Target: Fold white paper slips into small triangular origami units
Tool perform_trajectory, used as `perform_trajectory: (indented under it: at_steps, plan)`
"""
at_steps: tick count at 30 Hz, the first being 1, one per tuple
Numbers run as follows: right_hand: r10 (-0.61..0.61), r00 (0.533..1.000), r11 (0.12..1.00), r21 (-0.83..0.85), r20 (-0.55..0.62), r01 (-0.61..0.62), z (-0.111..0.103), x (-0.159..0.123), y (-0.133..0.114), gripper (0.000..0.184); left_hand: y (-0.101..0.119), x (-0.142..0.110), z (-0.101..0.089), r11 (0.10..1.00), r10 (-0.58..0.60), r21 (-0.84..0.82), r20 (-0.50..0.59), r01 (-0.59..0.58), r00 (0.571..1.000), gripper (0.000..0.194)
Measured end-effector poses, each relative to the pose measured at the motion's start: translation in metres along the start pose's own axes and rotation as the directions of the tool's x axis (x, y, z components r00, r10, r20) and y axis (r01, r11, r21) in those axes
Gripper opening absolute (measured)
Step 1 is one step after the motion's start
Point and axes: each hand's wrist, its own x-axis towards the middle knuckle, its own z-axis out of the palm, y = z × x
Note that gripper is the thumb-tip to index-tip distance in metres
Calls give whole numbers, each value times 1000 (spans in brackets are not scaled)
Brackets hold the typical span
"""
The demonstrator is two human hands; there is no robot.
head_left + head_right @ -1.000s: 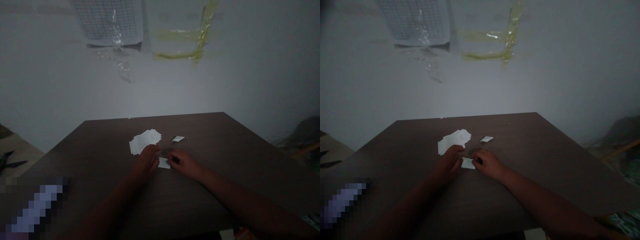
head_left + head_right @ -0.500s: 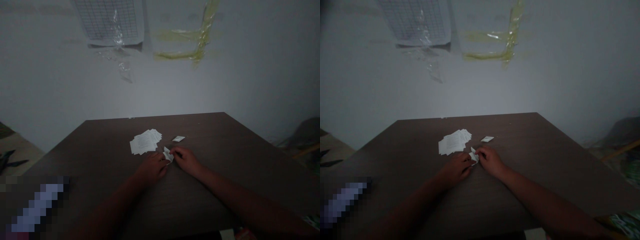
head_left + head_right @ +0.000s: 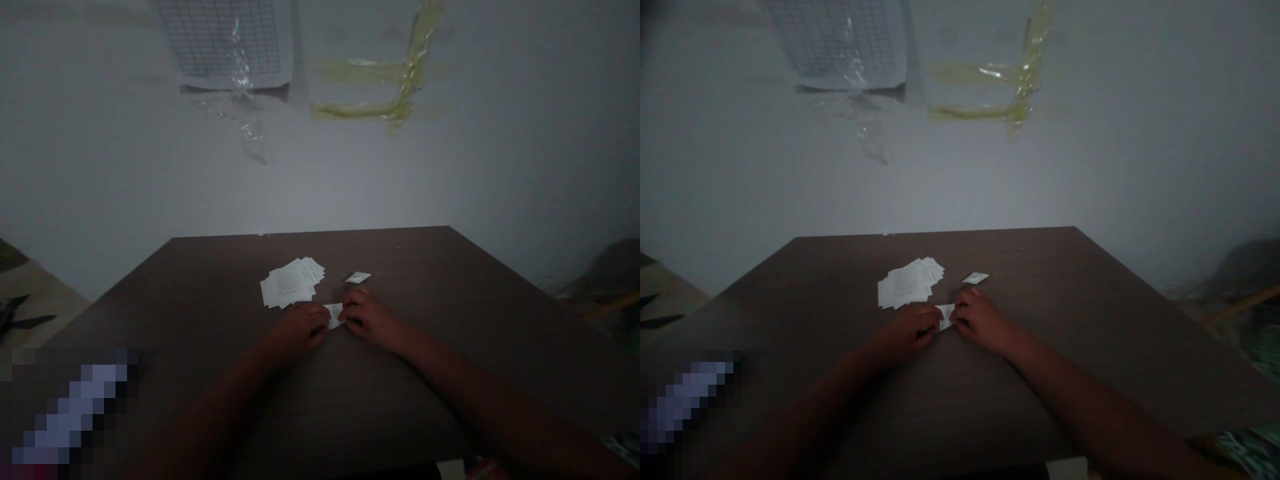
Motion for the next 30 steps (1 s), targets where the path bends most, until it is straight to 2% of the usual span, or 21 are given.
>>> perform_trajectory:
  at_steps: [5, 9, 12, 17, 24, 30]
  plan:
    - [-44, 999, 994, 99, 17, 42, -3, 0, -3, 17, -3, -2, 3, 995, -34, -89, -6, 33, 999, 23]
    - [11, 1000, 988, 157, -16, -9, 5, 0, -3, 16, -5, -2, 8, 986, -47, -158, -2, 47, 999, 17]
    - [97, 993, 983, 162, -63, -85, 13, 0, -4, 11, -7, -1, 12, 979, -72, -192, -11, 69, 997, 15]
    - [155, 985, 981, 127, -76, -145, 19, 2, -5, 10, -7, 3, 18, 969, -119, -221, -36, 108, 992, 14]
    - [21, 999, 999, -40, -30, -22, 14, 0, -6, 17, -2, 1, 16, 956, -199, -239, -100, 171, 975, 14]
    - [31, 998, 984, -177, 45, -22, 5, -3, -20, 28, -6, 1, 18, 941, -254, -264, -126, 214, 959, 21]
